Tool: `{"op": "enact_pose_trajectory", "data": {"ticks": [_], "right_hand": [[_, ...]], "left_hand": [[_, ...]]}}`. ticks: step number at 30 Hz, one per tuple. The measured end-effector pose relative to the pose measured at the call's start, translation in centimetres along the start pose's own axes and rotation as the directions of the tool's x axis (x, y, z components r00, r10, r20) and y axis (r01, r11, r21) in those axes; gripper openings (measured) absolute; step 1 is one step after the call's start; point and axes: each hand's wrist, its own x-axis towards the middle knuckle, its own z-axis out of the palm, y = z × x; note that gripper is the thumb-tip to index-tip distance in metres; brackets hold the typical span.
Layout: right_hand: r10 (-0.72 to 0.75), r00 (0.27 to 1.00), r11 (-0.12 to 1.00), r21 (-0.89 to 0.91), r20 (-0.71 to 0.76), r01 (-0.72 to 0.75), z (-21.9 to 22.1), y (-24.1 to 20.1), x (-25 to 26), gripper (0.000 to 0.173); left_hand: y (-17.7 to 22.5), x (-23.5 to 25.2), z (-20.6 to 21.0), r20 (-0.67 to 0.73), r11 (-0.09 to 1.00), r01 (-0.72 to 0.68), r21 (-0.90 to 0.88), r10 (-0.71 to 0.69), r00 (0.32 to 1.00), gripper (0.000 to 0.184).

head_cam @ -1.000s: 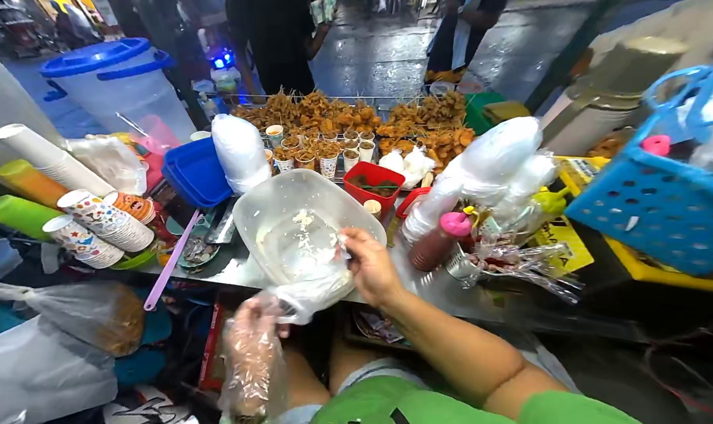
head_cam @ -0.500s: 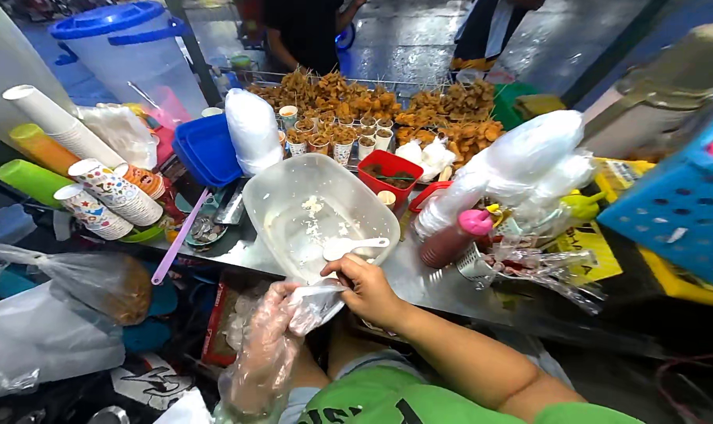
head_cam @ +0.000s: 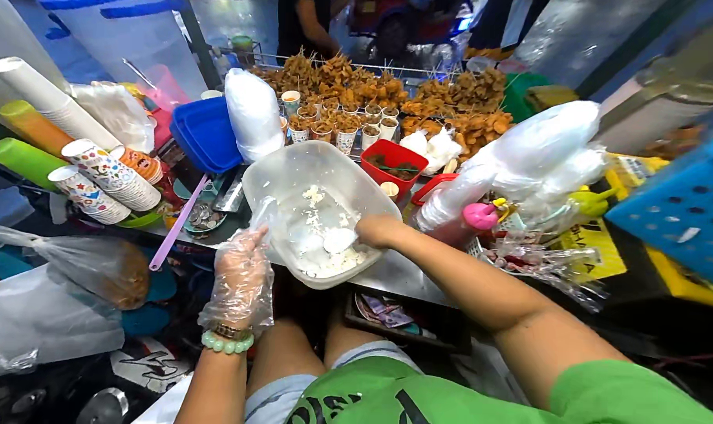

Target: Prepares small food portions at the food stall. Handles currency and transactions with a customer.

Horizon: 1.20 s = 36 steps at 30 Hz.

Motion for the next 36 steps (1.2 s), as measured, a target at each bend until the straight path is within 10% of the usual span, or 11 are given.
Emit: {"op": "enact_pose_trajectory", "data": {"ticks": [5, 8, 21, 36], "right_hand": [[-0.162, 0.954, 0.977, -0.173, -0.251, 0.121, -0.8, 0.2, -1.2, 0.023], [-0.129, 0.981, 0.970, -0.224, -0.143, 0.095, -1.2, 0.7, -1.8, 0.022], [-0.125, 0.975, 0.985, -0.095, 0.184, 0.144, -1.1, 0.1, 2.0, 0.037], [-0.348, 0.912, 0.924, -0.082, 0.217, 0.373, -0.8, -2.4, 2.4, 0.033]], "left_hand": [[-1.2, 0.9, 2.0, 0.003, 0.964, -0.250, 0.092, 0.251, 0.968, 0.034], [-2.0, 2.1, 4.2, 0.041, 0.943, -0.329, 0.054, 0.327, 0.944, 0.031], [-1.5, 2.1, 7.9, -0.086, 0.977, -0.162, 0.141, 0.175, 0.981, 0.026], [-1.3, 1.9, 8.2, -0.092, 0.984, -0.124, 0.131, 0.137, 0.986, 0.027]]}}
